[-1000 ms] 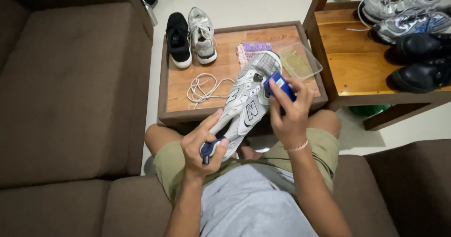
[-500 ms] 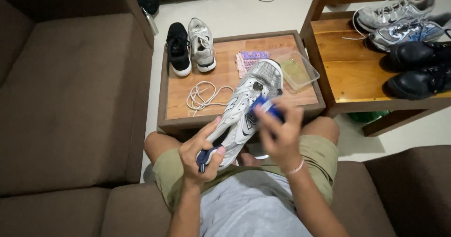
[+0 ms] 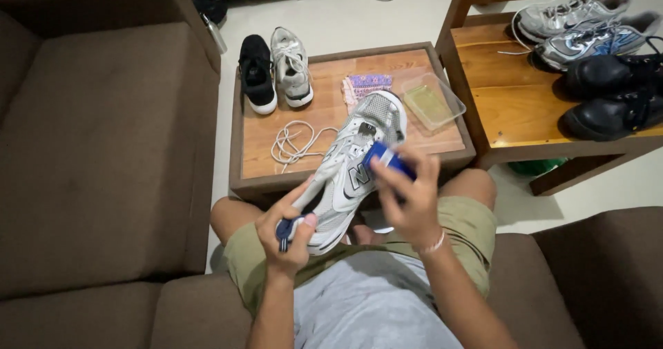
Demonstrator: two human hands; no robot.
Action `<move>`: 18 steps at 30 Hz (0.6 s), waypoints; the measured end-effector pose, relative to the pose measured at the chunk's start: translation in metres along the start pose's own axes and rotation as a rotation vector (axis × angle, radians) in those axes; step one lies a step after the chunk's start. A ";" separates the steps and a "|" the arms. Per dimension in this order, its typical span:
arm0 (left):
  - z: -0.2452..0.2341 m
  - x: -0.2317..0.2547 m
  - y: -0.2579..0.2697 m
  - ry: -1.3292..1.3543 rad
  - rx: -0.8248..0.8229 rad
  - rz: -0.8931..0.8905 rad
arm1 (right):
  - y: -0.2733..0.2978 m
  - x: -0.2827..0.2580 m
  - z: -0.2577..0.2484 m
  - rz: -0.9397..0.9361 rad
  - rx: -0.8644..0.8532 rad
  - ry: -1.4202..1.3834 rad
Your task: A person prepares a sneaker by adjusting the laces and then cleans the midsole using a shoe cleaning applicator.
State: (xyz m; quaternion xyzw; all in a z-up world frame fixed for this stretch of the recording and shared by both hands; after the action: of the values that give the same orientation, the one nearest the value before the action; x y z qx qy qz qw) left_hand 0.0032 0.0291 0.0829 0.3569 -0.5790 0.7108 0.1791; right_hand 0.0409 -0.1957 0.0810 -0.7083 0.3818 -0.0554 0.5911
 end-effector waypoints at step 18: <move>-0.003 -0.075 0.035 0.487 0.403 -0.410 | -0.022 -0.020 0.000 -0.165 0.197 0.118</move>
State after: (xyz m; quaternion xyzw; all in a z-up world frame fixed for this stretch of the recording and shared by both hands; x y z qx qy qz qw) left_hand 0.0299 0.0348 0.0049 0.3140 -0.2844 0.8240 0.3763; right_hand 0.0375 -0.1832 0.1079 -0.6715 0.3491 -0.1828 0.6275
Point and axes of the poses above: each hand's wrist, its own y-axis away from the middle knuckle, its own z-axis out of the palm, x = y × z, the point moved 5 cm from there along -y, towards the middle knuckle, and after that the axes turned 5 degrees about x, right-handed, at the moved point
